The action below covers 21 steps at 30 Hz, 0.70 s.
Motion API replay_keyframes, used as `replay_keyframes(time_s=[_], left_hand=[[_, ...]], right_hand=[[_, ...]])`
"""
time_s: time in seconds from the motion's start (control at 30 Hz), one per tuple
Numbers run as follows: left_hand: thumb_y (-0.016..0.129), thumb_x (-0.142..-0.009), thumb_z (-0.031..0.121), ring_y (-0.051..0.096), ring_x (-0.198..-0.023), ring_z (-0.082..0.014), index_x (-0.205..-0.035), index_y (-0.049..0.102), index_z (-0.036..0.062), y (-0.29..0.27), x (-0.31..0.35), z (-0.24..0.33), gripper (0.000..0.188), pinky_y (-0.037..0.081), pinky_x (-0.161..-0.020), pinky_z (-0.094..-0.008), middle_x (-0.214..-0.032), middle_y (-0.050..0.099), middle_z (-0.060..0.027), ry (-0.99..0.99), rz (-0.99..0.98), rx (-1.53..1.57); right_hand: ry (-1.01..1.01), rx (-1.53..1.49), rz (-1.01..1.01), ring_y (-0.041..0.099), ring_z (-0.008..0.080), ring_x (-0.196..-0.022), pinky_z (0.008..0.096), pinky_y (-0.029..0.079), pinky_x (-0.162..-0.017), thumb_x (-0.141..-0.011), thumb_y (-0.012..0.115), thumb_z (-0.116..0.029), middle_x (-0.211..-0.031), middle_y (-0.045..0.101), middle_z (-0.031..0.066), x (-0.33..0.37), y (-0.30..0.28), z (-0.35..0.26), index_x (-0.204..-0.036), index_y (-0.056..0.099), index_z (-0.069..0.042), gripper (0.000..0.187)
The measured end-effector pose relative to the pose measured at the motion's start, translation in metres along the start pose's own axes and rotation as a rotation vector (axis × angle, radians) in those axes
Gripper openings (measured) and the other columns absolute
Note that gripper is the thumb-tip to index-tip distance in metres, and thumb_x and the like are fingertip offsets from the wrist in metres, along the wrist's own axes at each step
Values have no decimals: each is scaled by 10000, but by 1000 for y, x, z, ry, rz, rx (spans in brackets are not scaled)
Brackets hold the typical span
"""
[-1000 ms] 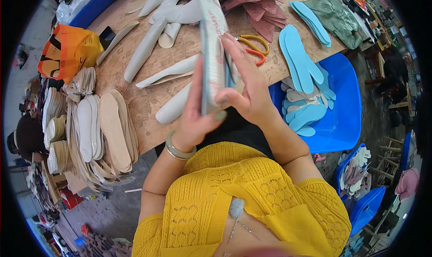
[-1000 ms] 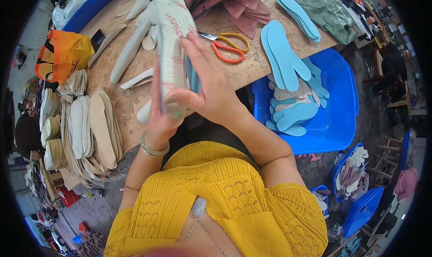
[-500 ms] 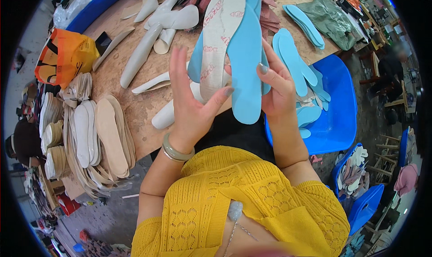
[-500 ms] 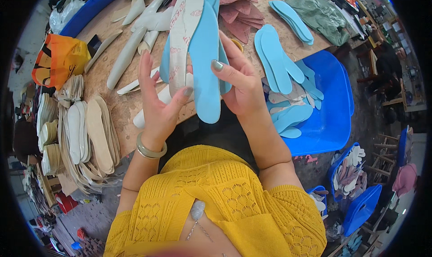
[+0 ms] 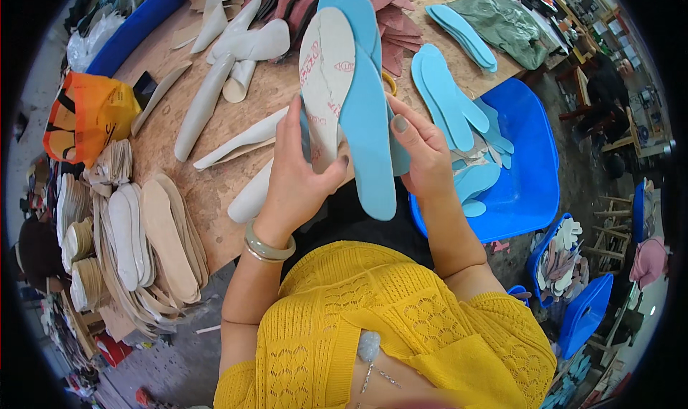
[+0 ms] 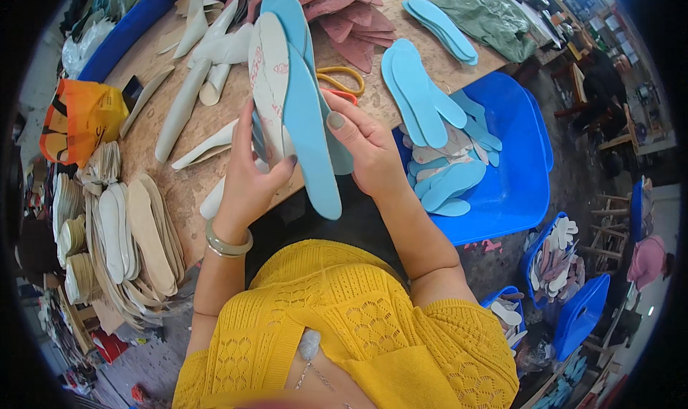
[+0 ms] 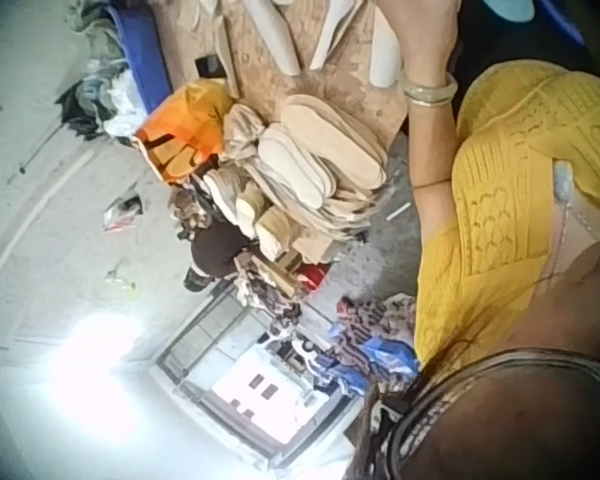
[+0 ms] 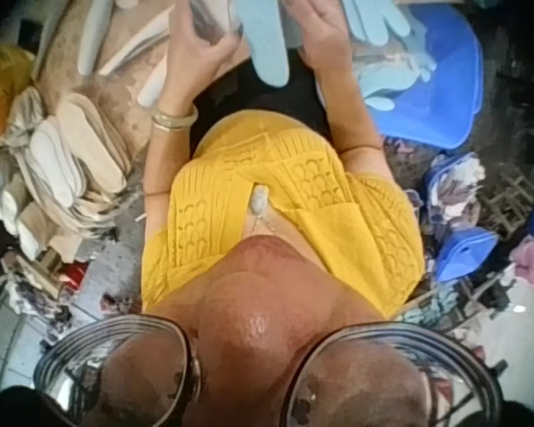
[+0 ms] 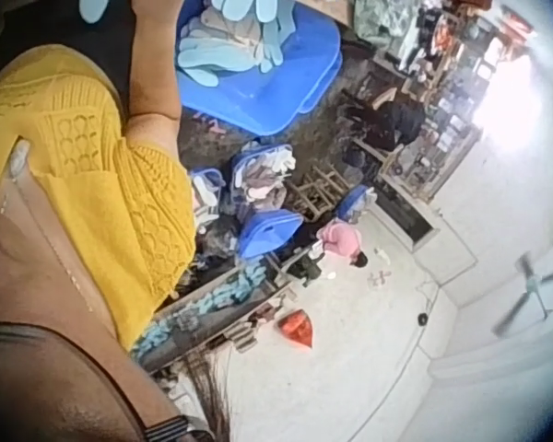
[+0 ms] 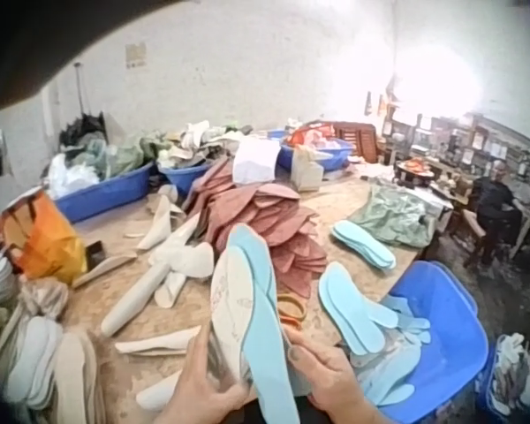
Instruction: Manually assembling or checking shoe insole components at a workbench.
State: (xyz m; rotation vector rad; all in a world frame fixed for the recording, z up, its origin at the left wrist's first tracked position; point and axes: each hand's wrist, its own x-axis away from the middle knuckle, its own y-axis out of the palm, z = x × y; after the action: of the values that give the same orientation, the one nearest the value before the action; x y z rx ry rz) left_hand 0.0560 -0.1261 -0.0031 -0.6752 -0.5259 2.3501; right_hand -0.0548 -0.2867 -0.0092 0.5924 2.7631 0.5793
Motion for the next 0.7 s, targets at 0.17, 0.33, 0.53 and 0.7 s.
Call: replay_keyframes(time_s=[0.17,0.33,0.53,0.7], left_hand=[[591,-807,-30,532,-1062,-144,-1459,310,16,-6,7,1,711,491,-835,-263,-1236,532,-82,-492,-175,652],[683,-851,125,520,-1085,-131,-1398,407,5,2,17,-18,625,452,-913,-284,-1223,557,-65,-442,-139,842],[696,-847,132,556,-1048,-154,-1356,447,-7,9,24,-31,584,477,-882,-286,-1173,577,-75,-490,-121,961],[609,-788,41,629,-1036,-223,-1339,463,13,5,24,-18,571,564,-833,-324,-1202,587,-127,-443,12,1235]], right_hand=[[-28,-54,28,645,187,-1015,290,534,-835,-1016,482,-161,-1182,629,146,-3,-11,-8,-1327,502,61,383],[-26,249,136,677,282,-1000,342,558,-829,-999,487,-140,-1113,660,172,-9,-36,-3,-1338,483,76,402],[-100,389,120,682,224,-963,300,538,-819,-944,557,-41,-1088,678,147,-6,-39,2,-1327,502,67,402],[-222,934,239,652,160,-926,299,507,-824,-886,627,-57,-1045,695,129,-2,-58,5,-1272,576,4,394]])
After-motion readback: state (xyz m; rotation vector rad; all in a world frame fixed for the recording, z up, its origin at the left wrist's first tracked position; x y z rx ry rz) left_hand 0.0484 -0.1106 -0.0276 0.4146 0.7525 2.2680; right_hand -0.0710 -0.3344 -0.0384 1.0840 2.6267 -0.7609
